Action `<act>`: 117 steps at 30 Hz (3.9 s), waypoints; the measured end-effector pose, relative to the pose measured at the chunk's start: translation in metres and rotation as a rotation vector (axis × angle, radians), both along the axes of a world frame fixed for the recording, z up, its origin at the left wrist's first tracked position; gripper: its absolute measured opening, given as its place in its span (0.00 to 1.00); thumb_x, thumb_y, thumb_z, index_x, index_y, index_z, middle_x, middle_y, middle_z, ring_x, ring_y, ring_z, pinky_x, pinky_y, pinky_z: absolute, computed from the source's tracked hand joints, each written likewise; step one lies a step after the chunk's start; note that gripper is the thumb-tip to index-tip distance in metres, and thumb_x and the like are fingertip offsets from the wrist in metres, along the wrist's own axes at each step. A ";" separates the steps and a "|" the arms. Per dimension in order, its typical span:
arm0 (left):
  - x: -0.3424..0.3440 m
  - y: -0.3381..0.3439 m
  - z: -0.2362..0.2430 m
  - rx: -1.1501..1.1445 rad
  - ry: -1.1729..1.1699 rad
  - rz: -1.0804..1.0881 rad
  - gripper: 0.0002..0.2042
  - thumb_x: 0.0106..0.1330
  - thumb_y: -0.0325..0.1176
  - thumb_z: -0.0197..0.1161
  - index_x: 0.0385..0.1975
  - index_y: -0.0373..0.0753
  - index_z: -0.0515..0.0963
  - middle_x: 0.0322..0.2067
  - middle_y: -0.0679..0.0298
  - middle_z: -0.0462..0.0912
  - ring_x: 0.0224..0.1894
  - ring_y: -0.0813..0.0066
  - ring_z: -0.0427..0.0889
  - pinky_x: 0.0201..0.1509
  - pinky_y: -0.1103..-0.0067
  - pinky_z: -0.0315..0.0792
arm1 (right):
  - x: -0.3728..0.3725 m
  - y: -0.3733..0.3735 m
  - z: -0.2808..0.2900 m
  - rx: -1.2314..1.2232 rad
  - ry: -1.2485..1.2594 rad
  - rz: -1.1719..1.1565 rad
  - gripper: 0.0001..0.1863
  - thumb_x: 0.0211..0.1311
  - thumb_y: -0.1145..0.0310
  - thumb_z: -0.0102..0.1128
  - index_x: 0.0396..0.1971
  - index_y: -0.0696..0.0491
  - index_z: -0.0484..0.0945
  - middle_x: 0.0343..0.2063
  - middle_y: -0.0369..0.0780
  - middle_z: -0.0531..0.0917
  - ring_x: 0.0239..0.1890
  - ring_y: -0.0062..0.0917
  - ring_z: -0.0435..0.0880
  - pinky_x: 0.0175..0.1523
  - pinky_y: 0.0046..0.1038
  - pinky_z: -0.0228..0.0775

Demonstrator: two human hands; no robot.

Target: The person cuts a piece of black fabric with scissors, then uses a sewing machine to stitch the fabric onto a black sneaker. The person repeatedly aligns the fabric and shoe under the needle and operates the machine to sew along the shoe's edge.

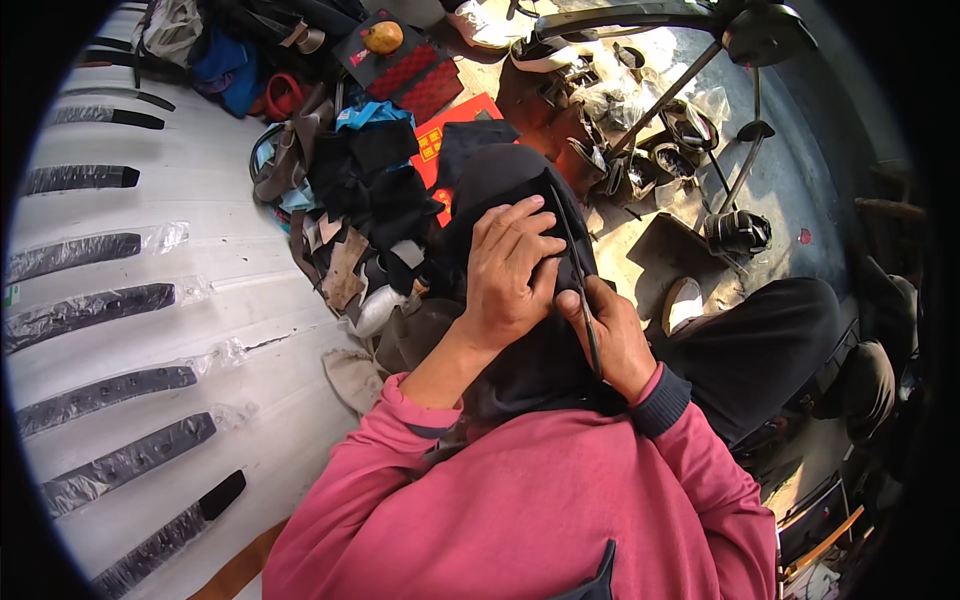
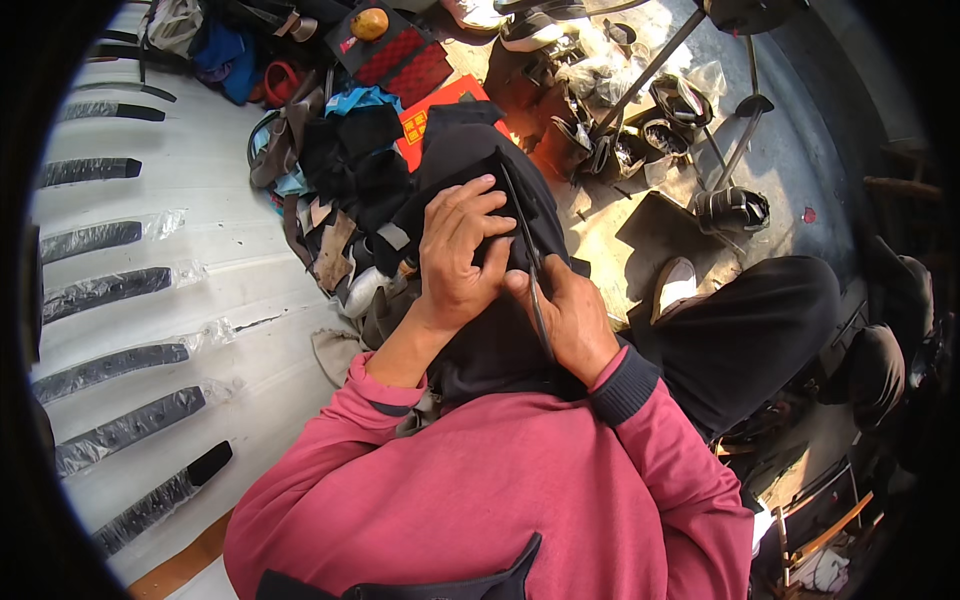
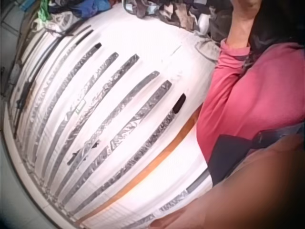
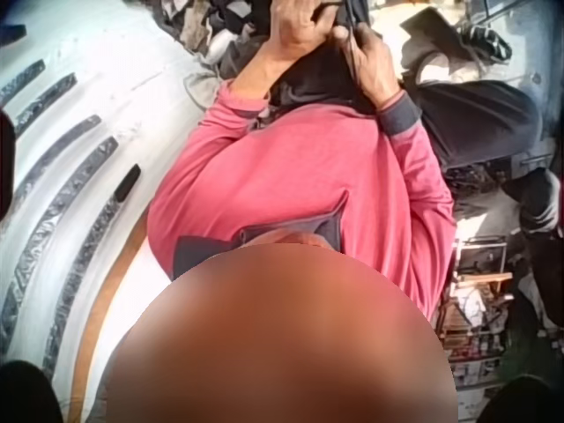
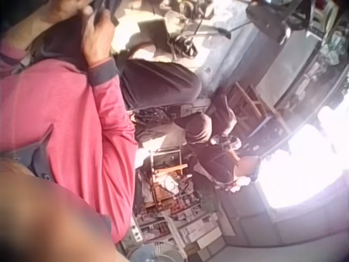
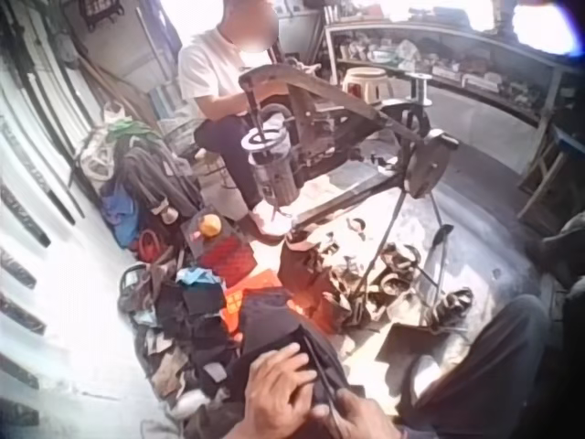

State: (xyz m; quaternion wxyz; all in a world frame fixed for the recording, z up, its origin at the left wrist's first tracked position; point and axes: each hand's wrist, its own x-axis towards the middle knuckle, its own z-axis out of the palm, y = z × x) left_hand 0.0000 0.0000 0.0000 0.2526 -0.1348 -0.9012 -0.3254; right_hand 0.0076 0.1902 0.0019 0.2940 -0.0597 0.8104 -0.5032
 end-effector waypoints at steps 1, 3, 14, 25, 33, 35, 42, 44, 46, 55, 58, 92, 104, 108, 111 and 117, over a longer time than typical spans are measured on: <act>0.000 0.000 0.000 -0.001 0.003 -0.006 0.10 0.54 0.22 0.70 0.35 0.39 0.82 0.46 0.56 0.87 0.60 0.54 0.84 0.66 0.58 0.71 | -0.002 -0.001 0.000 0.001 0.011 -0.004 0.39 0.71 0.30 0.55 0.35 0.61 0.75 0.25 0.56 0.82 0.32 0.52 0.84 0.39 0.44 0.73; 0.002 -0.003 0.002 -0.015 0.001 -0.012 0.10 0.53 0.21 0.70 0.35 0.39 0.82 0.46 0.57 0.87 0.60 0.54 0.84 0.65 0.59 0.71 | -0.003 -0.007 0.000 -0.006 0.018 -0.014 0.40 0.71 0.30 0.55 0.34 0.62 0.75 0.24 0.55 0.81 0.30 0.52 0.83 0.38 0.44 0.73; 0.001 0.000 0.001 0.007 0.008 -0.024 0.11 0.52 0.19 0.69 0.35 0.39 0.81 0.45 0.57 0.88 0.60 0.54 0.84 0.65 0.58 0.71 | -0.006 -0.008 0.000 0.004 0.048 -0.043 0.40 0.68 0.32 0.62 0.29 0.64 0.74 0.20 0.55 0.77 0.23 0.46 0.76 0.32 0.40 0.70; 0.001 -0.001 -0.002 0.022 0.022 -0.035 0.11 0.52 0.19 0.68 0.35 0.40 0.82 0.45 0.59 0.88 0.60 0.56 0.84 0.67 0.59 0.69 | -0.017 -0.011 -0.011 -0.046 0.071 -0.039 0.40 0.70 0.32 0.58 0.29 0.63 0.74 0.20 0.54 0.76 0.23 0.47 0.76 0.33 0.43 0.69; 0.001 -0.002 -0.003 0.026 0.019 -0.033 0.11 0.52 0.19 0.67 0.35 0.40 0.82 0.45 0.60 0.88 0.60 0.58 0.84 0.67 0.60 0.69 | -0.022 -0.013 -0.014 -0.121 0.050 -0.069 0.38 0.69 0.35 0.63 0.26 0.63 0.73 0.18 0.49 0.74 0.22 0.31 0.69 0.30 0.38 0.67; 0.001 -0.001 -0.004 0.035 0.020 -0.032 0.11 0.52 0.19 0.67 0.35 0.40 0.82 0.45 0.60 0.88 0.60 0.58 0.84 0.67 0.60 0.69 | -0.021 -0.012 -0.015 -0.095 0.068 -0.051 0.37 0.70 0.37 0.65 0.26 0.63 0.74 0.17 0.48 0.73 0.22 0.29 0.68 0.30 0.37 0.67; 0.001 -0.003 -0.001 0.048 0.010 -0.021 0.09 0.56 0.19 0.68 0.34 0.39 0.81 0.45 0.57 0.88 0.60 0.54 0.85 0.66 0.58 0.71 | -0.015 -0.004 -0.015 -0.229 -0.040 -0.049 0.37 0.70 0.35 0.62 0.25 0.60 0.70 0.18 0.41 0.68 0.25 0.21 0.64 0.30 0.32 0.62; 0.001 -0.003 -0.001 0.059 0.015 -0.011 0.08 0.56 0.19 0.68 0.34 0.39 0.81 0.45 0.57 0.88 0.60 0.54 0.85 0.66 0.58 0.71 | -0.013 0.003 -0.013 -0.215 -0.119 -0.019 0.39 0.70 0.32 0.60 0.24 0.59 0.68 0.19 0.37 0.65 0.27 0.19 0.62 0.31 0.30 0.58; 0.001 -0.003 -0.002 0.059 0.012 -0.012 0.08 0.56 0.20 0.68 0.34 0.39 0.82 0.45 0.57 0.87 0.60 0.55 0.85 0.66 0.58 0.70 | -0.009 0.008 -0.010 -0.197 -0.163 -0.006 0.39 0.69 0.30 0.58 0.24 0.57 0.66 0.20 0.35 0.63 0.27 0.19 0.60 0.31 0.30 0.56; 0.002 -0.003 -0.002 0.056 0.023 -0.033 0.10 0.54 0.20 0.69 0.34 0.39 0.82 0.45 0.58 0.87 0.60 0.55 0.84 0.66 0.58 0.70 | -0.015 -0.001 -0.017 -0.224 -0.149 -0.035 0.40 0.70 0.29 0.56 0.23 0.58 0.67 0.20 0.34 0.63 0.27 0.19 0.60 0.30 0.31 0.56; 0.003 -0.004 -0.003 0.042 0.017 -0.028 0.10 0.53 0.19 0.70 0.35 0.39 0.82 0.45 0.58 0.87 0.60 0.55 0.84 0.66 0.58 0.70 | -0.021 -0.006 -0.021 -0.223 -0.132 -0.030 0.42 0.69 0.27 0.56 0.24 0.59 0.69 0.20 0.35 0.64 0.27 0.19 0.61 0.31 0.32 0.57; 0.003 -0.002 0.001 0.028 -0.008 -0.013 0.09 0.55 0.20 0.70 0.34 0.40 0.82 0.45 0.58 0.88 0.60 0.54 0.84 0.67 0.57 0.70 | -0.019 -0.009 -0.026 -0.239 -0.055 -0.052 0.39 0.72 0.32 0.56 0.26 0.60 0.72 0.19 0.39 0.69 0.27 0.22 0.66 0.32 0.32 0.64; 0.002 -0.002 -0.001 0.031 0.006 -0.009 0.10 0.53 0.19 0.70 0.34 0.40 0.81 0.45 0.58 0.88 0.60 0.54 0.85 0.67 0.58 0.70 | -0.019 -0.013 -0.026 -0.240 0.001 -0.089 0.37 0.72 0.36 0.61 0.25 0.61 0.72 0.18 0.39 0.69 0.26 0.19 0.65 0.30 0.31 0.62; 0.002 -0.002 -0.001 0.034 0.006 -0.018 0.12 0.52 0.19 0.70 0.35 0.40 0.82 0.45 0.60 0.87 0.60 0.56 0.84 0.67 0.59 0.69 | -0.025 -0.013 -0.024 -0.235 -0.030 -0.075 0.38 0.72 0.34 0.60 0.24 0.61 0.71 0.18 0.39 0.68 0.25 0.20 0.63 0.29 0.32 0.61; 0.002 -0.002 -0.002 0.020 0.003 -0.015 0.12 0.52 0.19 0.70 0.35 0.40 0.82 0.45 0.60 0.87 0.60 0.56 0.84 0.66 0.60 0.69 | -0.030 -0.016 -0.023 -0.212 -0.015 -0.076 0.39 0.72 0.34 0.60 0.24 0.61 0.71 0.17 0.38 0.67 0.25 0.19 0.63 0.29 0.32 0.61; 0.002 -0.002 -0.002 0.019 0.007 -0.002 0.11 0.54 0.18 0.69 0.35 0.39 0.82 0.45 0.59 0.88 0.60 0.55 0.85 0.68 0.59 0.70 | -0.028 -0.018 -0.021 -0.280 -0.022 -0.148 0.36 0.72 0.38 0.63 0.23 0.60 0.72 0.16 0.35 0.66 0.24 0.18 0.64 0.28 0.31 0.61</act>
